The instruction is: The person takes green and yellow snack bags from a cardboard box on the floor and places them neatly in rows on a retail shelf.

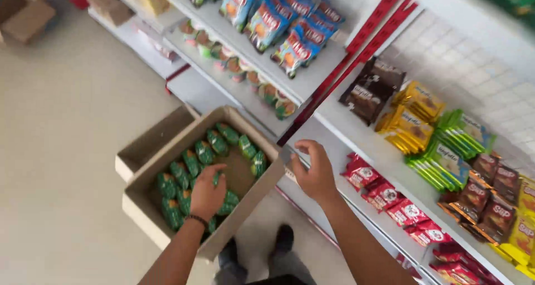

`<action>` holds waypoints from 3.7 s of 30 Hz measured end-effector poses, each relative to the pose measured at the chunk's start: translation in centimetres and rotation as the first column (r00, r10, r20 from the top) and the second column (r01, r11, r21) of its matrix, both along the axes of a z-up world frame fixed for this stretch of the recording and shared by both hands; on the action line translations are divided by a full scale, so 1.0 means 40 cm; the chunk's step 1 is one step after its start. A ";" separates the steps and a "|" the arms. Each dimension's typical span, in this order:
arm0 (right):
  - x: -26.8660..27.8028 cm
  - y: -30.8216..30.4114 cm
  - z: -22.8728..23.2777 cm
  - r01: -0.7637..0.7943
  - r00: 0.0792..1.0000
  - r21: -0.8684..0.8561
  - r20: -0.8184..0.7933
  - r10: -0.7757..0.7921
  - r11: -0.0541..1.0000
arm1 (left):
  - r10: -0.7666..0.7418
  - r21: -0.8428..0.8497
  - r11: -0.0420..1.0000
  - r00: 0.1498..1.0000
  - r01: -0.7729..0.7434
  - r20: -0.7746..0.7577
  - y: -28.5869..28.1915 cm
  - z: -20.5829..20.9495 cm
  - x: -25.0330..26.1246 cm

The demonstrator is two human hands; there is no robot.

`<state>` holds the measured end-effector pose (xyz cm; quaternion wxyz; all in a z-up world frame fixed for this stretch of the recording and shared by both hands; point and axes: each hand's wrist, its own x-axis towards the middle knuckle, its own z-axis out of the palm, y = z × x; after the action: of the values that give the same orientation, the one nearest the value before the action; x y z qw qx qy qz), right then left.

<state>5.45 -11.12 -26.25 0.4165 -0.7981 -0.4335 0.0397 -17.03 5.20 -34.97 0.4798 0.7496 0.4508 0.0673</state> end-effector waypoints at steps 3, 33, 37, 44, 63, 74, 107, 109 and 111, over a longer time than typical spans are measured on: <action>0.003 0.030 -0.184 -0.115 0.992 -0.178 -0.068 0.104 0.977 | 0.070 -0.083 0.993 0.992 -0.079 -0.106 -0.003 -0.102 -0.056; 0.200 0.357 -1.006 -0.365 0.388 -0.920 -0.011 0.922 0.143 | 0.260 -0.191 0.915 0.881 -0.356 -0.397 -0.174 -0.626 -0.003; 0.192 0.367 -1.006 -0.412 0.437 -0.886 0.012 0.899 0.212 | 0.237 -0.186 0.931 0.906 -0.315 -0.351 -0.140 -0.622 0.043; 0.116 0.489 -0.805 -0.534 0.486 -0.826 -0.126 0.865 0.180 | 0.260 -0.186 0.940 0.954 -0.286 -0.149 -0.054 -0.490 0.107; 0.033 0.334 -0.389 -0.607 0.397 -0.173 -0.912 0.107 0.776 | 0.566 -0.318 0.781 0.824 -0.538 -0.004 0.058 -0.200 0.018; 0.030 0.213 -0.175 -0.154 0.581 0.186 -0.777 0.241 0.970 | 0.318 -0.233 0.939 0.893 -0.251 0.319 0.063 0.184 0.096; 0.270 -0.500 0.846 0.514 0.848 0.334 -0.062 -0.526 0.790 | -0.623 0.570 0.775 0.482 0.274 0.615 -0.483 1.025 0.717; 0.313 -0.553 0.859 0.604 0.783 0.287 -0.043 -0.620 0.743 | -0.723 0.692 0.663 0.486 0.286 0.492 -0.535 1.028 0.778; 0.368 -0.599 0.872 0.649 0.749 0.249 -0.041 -0.662 0.719 | -0.743 0.714 0.636 0.479 0.292 0.467 -0.579 0.999 0.857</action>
<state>20.19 -35.07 8.62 0.4886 -0.8419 -0.1350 -0.1849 17.24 -17.97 5.00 0.3783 0.8615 -0.0831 0.3283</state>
